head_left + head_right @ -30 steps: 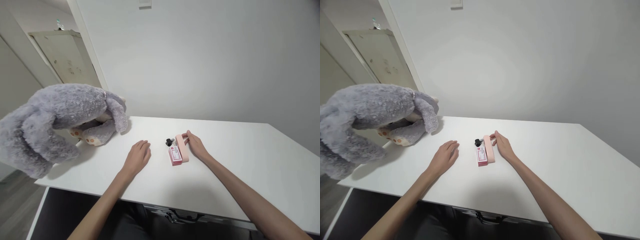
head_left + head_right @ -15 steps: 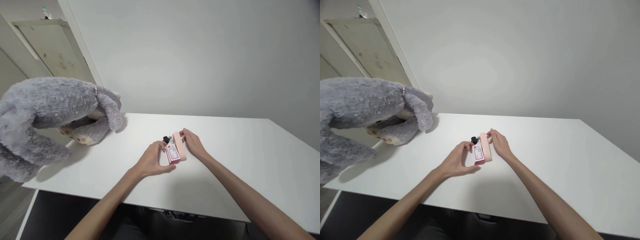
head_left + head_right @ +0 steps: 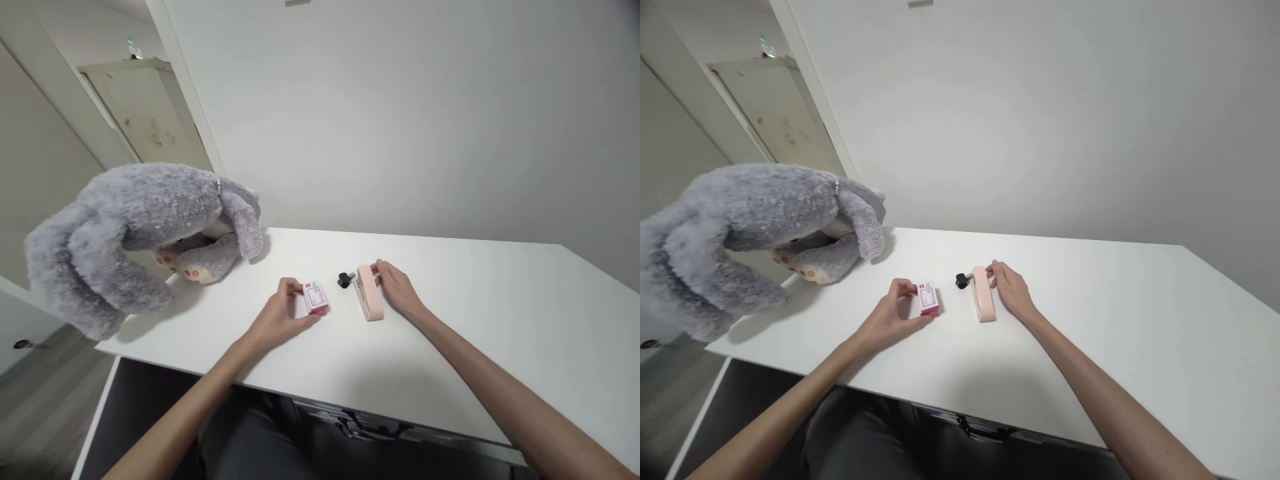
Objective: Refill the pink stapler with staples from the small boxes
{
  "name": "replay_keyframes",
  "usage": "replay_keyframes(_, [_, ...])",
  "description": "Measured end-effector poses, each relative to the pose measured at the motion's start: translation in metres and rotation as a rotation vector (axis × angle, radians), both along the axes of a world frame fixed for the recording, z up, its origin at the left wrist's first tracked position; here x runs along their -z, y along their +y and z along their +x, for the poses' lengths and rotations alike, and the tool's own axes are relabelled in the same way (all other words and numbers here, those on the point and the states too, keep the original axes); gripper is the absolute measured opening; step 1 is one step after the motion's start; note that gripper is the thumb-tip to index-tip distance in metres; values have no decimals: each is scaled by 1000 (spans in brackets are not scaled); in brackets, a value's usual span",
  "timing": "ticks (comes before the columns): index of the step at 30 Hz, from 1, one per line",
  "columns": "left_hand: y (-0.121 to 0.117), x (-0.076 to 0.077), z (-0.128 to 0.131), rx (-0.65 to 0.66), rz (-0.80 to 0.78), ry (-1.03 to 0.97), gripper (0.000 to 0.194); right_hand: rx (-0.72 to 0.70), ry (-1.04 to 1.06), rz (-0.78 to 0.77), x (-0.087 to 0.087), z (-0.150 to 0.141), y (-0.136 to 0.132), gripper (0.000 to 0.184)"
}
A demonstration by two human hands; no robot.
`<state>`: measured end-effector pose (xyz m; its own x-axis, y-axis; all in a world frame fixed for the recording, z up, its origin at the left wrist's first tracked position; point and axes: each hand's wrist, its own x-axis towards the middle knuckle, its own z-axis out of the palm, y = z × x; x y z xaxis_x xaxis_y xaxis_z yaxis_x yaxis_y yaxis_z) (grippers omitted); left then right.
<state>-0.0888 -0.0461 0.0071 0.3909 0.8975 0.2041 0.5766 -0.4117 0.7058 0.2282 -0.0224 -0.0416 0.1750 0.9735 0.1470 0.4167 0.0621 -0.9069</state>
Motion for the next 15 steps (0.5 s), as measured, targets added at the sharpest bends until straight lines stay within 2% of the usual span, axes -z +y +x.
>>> replay_keyframes(3, [9, -5, -32, -116, 23, 40, 66, -2, -6, -4, 0, 0, -1, 60])
replay_keyframes(6, [22, -12, -54, -156, 11, 101, 75, -11, -10, -4, -1, 0, -3, 61])
replay_keyframes(9, [31, -19, -67, -201, -69, 119, 90, -8, -16, 4, -1, 0, -5, 61])
replay_keyframes(15, [29, -33, -80, -328, -113, 224, 94, -25, -22, 11, 0, 2, -5, 61])
